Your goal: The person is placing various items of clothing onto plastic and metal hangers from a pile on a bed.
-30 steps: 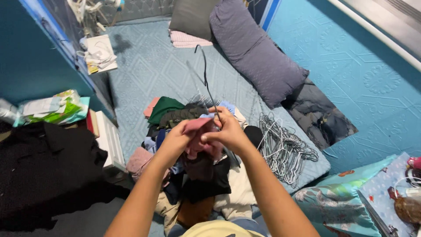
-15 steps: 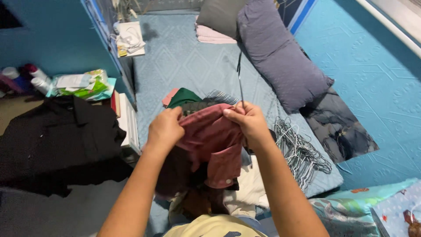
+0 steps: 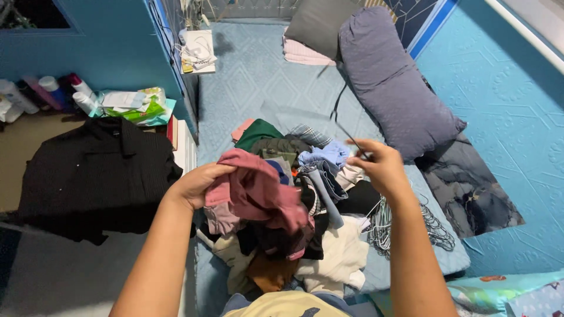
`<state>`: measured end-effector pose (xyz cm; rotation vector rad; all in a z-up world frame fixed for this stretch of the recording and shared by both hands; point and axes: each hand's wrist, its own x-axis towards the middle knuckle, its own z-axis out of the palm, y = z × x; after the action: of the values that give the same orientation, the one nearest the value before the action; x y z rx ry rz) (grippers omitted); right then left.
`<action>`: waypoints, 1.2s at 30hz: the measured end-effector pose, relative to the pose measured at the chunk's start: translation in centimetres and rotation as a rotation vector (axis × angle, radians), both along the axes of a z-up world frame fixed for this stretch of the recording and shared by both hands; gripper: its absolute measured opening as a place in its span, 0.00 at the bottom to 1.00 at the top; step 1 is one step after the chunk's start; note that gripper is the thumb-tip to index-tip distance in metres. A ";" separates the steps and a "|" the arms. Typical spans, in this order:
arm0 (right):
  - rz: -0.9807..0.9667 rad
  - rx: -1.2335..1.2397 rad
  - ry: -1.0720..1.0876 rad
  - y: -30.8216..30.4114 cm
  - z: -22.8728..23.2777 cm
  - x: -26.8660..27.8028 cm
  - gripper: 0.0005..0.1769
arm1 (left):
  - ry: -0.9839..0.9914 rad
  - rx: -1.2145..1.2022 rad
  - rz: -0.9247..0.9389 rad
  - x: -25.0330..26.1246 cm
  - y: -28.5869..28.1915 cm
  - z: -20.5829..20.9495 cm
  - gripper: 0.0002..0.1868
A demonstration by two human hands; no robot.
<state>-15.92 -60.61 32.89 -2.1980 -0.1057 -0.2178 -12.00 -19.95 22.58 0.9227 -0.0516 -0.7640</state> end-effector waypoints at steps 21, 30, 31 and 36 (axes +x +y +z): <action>0.058 0.450 0.032 -3.5 0.2 -5.2 0.07 | -0.079 0.570 0.404 3.6 -3.2 -0.7 0.13; -0.011 0.384 0.056 -4.2 0.1 -5.8 0.09 | -0.339 0.719 0.376 3.9 -5.2 -2.1 0.15; -0.012 0.384 0.056 -4.4 0.1 -5.9 0.09 | -0.340 0.719 0.374 3.7 -5.4 -1.2 0.15; -0.066 0.374 0.065 -4.8 0.8 -6.3 0.08 | -0.437 0.971 0.373 3.3 -6.1 0.6 0.14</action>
<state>-22.25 -65.36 33.66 -1.8352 0.0420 -0.1860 -8.73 -26.04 23.18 1.9492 0.1196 -0.1872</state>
